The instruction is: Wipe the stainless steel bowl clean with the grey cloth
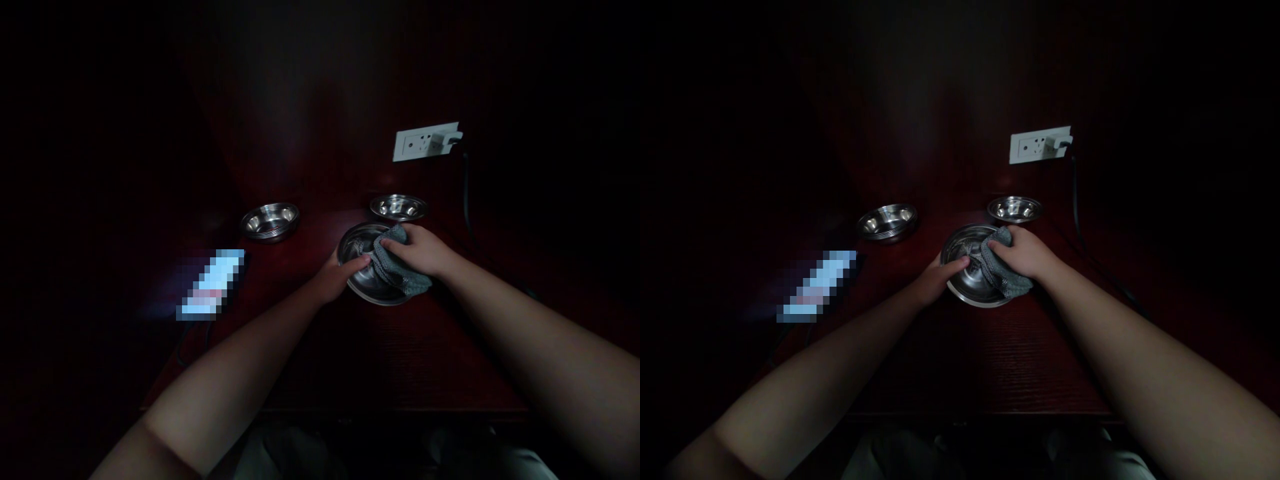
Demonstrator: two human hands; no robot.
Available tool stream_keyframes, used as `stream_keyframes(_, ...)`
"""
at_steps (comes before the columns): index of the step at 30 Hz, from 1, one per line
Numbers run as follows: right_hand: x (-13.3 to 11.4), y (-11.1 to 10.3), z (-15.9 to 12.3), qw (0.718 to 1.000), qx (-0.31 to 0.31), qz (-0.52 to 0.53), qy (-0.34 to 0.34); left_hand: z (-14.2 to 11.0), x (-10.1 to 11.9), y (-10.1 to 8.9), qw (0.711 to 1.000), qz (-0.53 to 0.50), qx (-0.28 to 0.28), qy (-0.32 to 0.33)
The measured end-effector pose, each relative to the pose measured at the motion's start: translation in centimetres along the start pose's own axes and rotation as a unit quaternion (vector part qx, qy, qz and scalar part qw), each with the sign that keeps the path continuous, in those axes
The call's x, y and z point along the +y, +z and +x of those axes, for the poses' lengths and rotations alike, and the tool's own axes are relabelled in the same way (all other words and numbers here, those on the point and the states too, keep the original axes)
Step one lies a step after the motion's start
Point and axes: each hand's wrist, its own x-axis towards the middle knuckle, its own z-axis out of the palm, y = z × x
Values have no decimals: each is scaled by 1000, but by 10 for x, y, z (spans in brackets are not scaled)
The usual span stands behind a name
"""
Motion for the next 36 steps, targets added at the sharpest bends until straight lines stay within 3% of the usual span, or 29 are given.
stream_keyframes(36, 3, 2, 2, 1000, 2, -8, -7, 2, -3, -2, 1000, 5, -18, 5)
